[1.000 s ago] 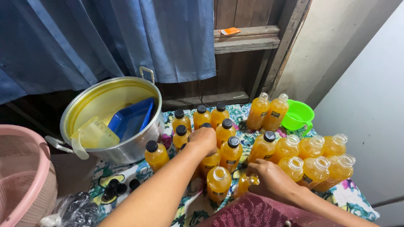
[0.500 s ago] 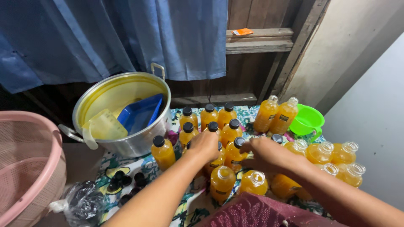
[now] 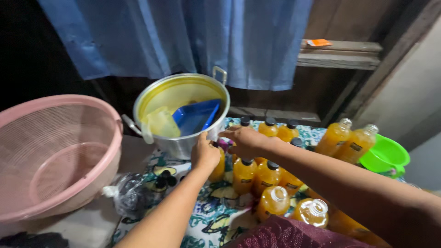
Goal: The person repeatedly picks up black bottle caps and screws them onto plastic bottles filled with orange liquid. The person handles the bottles one at a time, tightening each cap before setting the bottle back on the table.
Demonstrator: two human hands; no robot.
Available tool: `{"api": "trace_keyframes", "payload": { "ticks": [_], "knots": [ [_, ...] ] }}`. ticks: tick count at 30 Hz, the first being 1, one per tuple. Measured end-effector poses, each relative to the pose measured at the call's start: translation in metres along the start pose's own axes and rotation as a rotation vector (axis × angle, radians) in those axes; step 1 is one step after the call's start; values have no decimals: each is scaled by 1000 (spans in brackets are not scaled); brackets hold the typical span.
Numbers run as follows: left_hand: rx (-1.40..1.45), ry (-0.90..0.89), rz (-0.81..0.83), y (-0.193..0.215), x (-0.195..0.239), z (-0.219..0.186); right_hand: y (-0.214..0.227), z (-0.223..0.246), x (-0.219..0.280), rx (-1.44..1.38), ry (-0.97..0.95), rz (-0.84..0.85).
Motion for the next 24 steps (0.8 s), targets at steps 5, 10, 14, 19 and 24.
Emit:
{"api": "trace_keyframes", "payload": {
  "ticks": [5, 10, 14, 19, 24],
  "knots": [
    [-16, 78, 19, 11, -7, 16, -39, 7, -32, -132, 46, 97],
    [-23, 31, 8, 18, -11, 23, -58, 23, -31, -57, -155, 116],
    [8, -29, -8, 19, -20, 19, -39, 26, -23, -89, -180, 29],
    [71, -188, -170, 15, -33, -6, 36, 15, -15, -171, -343, -41],
    [223, -347, -234, 2, -31, -45, 141, 17, 4, -95, -396, -111]
  ]
}}
Point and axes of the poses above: each hand's wrist, its own x-axis away from the middle knuckle, its own y-axis out of the back of the hand, z = x × y, the point moved 1 cm from there along -x, towards the middle knuckle, and after that the axes turned 10 degrees about -z, right-handed, at the moved point
